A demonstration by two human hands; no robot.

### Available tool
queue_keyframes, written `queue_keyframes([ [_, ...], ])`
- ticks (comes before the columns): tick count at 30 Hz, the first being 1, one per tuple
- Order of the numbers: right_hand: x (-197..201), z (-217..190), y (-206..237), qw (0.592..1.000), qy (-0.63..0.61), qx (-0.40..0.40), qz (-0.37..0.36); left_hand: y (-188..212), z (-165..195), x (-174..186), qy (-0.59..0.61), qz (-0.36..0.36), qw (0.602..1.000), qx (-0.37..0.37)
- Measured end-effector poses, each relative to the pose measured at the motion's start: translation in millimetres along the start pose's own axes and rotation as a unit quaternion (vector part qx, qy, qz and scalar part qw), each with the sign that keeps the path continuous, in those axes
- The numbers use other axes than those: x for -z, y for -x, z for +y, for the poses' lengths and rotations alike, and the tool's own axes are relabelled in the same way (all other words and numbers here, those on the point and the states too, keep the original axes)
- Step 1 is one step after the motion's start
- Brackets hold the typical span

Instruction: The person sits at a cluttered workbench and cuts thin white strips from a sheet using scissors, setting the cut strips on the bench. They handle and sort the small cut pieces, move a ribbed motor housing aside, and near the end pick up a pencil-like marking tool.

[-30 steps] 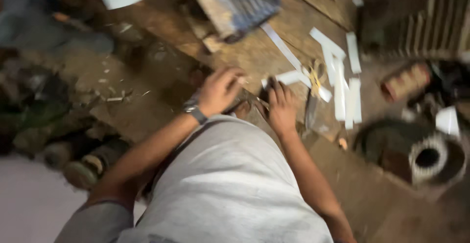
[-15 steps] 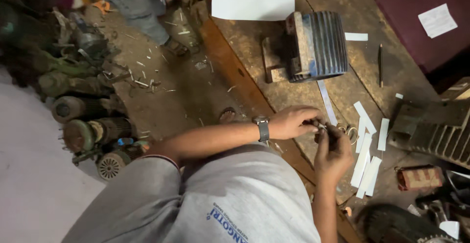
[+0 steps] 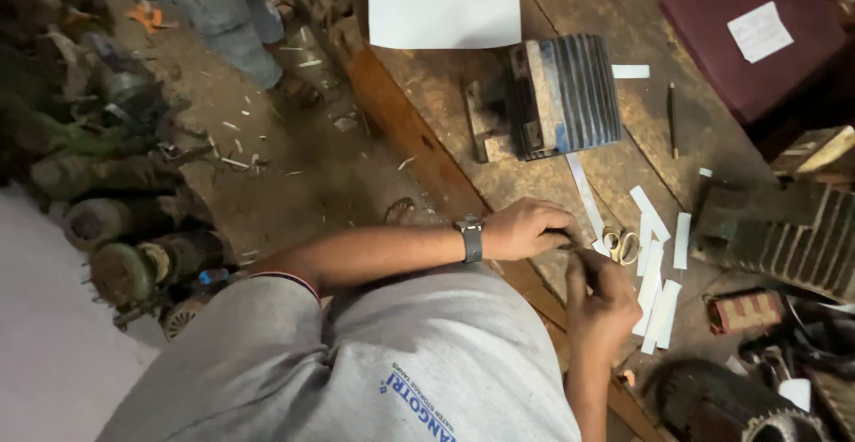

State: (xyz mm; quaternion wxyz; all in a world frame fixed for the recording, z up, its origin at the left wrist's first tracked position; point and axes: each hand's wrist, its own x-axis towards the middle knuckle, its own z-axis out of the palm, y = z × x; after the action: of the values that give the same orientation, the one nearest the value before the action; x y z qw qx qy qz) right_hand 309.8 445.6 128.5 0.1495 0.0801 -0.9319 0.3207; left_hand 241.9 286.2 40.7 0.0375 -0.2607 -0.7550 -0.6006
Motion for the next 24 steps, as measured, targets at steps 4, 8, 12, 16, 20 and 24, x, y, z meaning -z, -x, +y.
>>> queue_keyframes([
  [4,-6,-21,-9,0.996,0.052,0.064,0.025,-3,3,16,0.038,0.001,0.999,0.03],
  [8,-18,-26,-13,0.994,0.089,0.034,0.045,-10,2,32,0.123,-0.044,0.99,0.057],
  [12,-39,-18,-16,0.984,-0.121,-0.097,0.085,-16,3,38,0.18,-0.043,0.981,0.06],
  [16,-50,-14,-14,0.945,-0.269,-0.173,0.067,-14,5,44,0.173,-0.012,0.983,0.067],
  [20,-50,-21,-5,0.966,-0.2,-0.146,0.074,-14,1,59,0.163,-0.052,0.985,0.036],
  [24,-54,-31,3,0.981,-0.103,-0.135,0.093,-15,-3,66,0.173,-0.105,0.978,0.056],
])
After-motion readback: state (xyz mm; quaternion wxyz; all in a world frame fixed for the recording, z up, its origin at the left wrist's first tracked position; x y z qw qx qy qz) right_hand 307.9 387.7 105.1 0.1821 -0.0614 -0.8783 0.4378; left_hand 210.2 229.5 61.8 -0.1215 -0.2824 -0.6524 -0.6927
